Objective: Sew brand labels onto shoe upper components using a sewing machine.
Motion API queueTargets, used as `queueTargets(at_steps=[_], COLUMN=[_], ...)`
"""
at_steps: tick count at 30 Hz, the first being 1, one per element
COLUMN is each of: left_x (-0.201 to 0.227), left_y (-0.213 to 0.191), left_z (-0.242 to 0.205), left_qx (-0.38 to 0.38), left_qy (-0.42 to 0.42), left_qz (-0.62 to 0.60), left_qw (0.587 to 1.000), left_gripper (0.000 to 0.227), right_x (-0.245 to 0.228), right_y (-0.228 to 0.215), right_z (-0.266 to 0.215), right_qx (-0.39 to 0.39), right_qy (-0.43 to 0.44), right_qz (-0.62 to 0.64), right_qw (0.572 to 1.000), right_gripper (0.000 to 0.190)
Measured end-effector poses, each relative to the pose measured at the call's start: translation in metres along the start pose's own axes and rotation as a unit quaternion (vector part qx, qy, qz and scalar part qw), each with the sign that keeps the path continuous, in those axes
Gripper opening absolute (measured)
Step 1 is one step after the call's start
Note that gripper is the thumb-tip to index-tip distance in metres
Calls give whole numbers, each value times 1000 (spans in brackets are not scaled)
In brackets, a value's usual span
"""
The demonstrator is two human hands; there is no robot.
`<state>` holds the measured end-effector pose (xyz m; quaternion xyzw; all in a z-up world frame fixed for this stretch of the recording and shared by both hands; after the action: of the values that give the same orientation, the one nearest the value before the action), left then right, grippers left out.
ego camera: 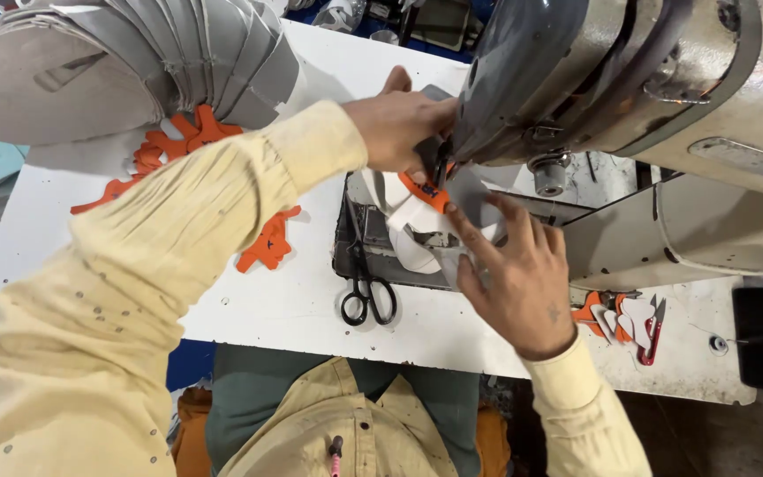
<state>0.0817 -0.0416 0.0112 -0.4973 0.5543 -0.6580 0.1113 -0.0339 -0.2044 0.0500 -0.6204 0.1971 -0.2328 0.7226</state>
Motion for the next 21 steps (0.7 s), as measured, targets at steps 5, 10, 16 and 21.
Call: queueTargets(at_steps=[5,10,16,21], left_x=[18,18,22,13], left_y=[-12,-14,-20,-18], left_z=[2,12,15,23], left_qx=[-33,-65,-89,-63], left_qy=[20,16,-21,5], left_qz=[24,79,111,110], left_qw=[999,995,990,992], left_gripper=[71,66,66,69], right_x=[-18,-25,-27,-29], right_y=[-1,4,14,16], right_z=[1,3,9,13], right_qx=[14,19,22,20], right_qy=[54,111,136,149], right_qz=[-6,-1,-22,-29], right_qw=[998,994,990,988], right_gripper=[61,55,53,52])
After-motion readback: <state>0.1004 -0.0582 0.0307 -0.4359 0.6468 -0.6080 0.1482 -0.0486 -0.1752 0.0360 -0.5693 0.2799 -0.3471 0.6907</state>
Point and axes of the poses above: each hand's wrist, its own z-axis towards the middle knuckle, its own y-axis out of the palm, x = y × z, the point moved 8 cm from there along z, towards the middle knuckle, and after that the axes turned 14 degrees about -x, right-handed, at the moved point
